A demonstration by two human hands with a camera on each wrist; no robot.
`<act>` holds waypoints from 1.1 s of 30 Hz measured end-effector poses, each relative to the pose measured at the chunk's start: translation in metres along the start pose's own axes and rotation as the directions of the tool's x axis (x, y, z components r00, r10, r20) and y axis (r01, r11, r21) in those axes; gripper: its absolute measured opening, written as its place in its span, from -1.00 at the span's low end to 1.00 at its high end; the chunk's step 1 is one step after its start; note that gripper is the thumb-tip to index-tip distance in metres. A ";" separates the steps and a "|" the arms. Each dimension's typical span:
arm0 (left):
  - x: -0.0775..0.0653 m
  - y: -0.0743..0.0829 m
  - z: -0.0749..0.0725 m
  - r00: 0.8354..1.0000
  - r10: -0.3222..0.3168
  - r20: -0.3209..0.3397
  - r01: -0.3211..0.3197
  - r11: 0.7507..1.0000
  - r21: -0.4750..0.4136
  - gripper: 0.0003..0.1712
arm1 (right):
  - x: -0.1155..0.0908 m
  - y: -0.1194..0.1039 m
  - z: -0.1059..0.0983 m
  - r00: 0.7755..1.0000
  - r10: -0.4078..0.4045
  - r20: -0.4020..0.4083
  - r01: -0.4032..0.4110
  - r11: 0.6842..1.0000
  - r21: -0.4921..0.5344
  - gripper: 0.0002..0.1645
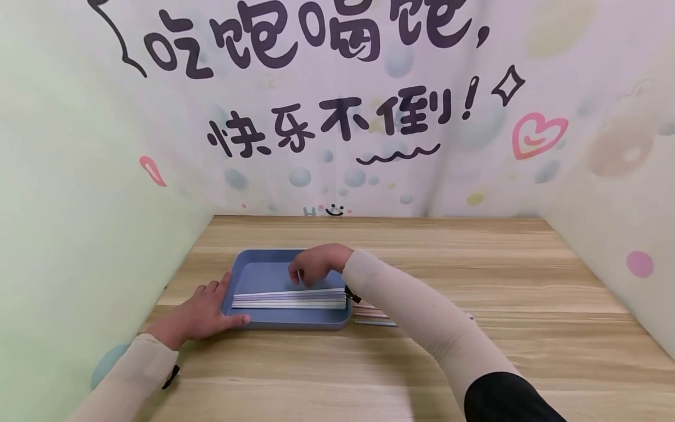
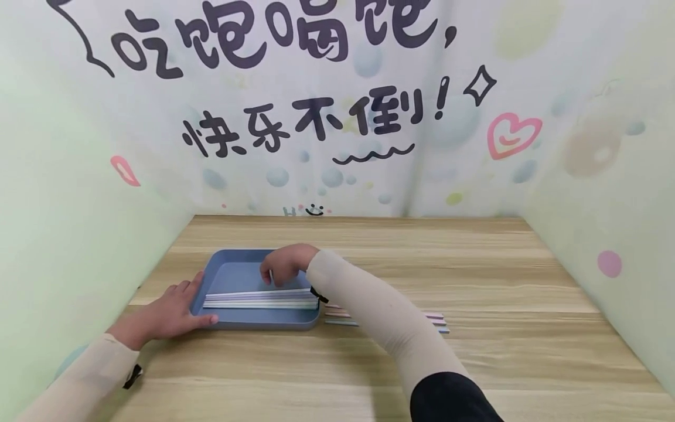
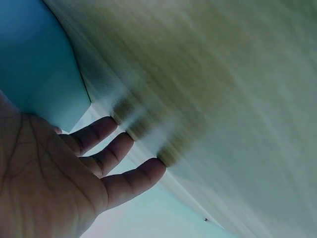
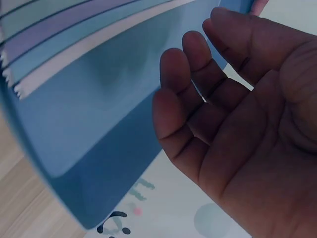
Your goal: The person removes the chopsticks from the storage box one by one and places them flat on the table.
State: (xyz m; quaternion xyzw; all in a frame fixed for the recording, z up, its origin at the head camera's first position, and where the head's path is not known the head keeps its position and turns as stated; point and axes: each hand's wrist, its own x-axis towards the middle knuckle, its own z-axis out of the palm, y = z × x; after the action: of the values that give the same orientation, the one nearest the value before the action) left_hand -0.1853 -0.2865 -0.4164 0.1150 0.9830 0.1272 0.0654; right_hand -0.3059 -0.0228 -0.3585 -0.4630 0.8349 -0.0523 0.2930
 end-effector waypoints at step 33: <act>-0.002 0.000 0.000 1.000 0.007 -0.019 -0.008 1.000 -0.001 0.40 | 0.035 0.001 0.019 0.998 0.053 -0.016 -0.052 0.997 0.063 -0.82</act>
State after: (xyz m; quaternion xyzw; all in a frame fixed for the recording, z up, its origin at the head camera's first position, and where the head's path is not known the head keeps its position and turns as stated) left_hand -0.1829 -0.2869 -0.4156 0.1175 0.9831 0.1289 0.0553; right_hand -0.3108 -0.0463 -0.3897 -0.4311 0.8473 -0.0747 0.3012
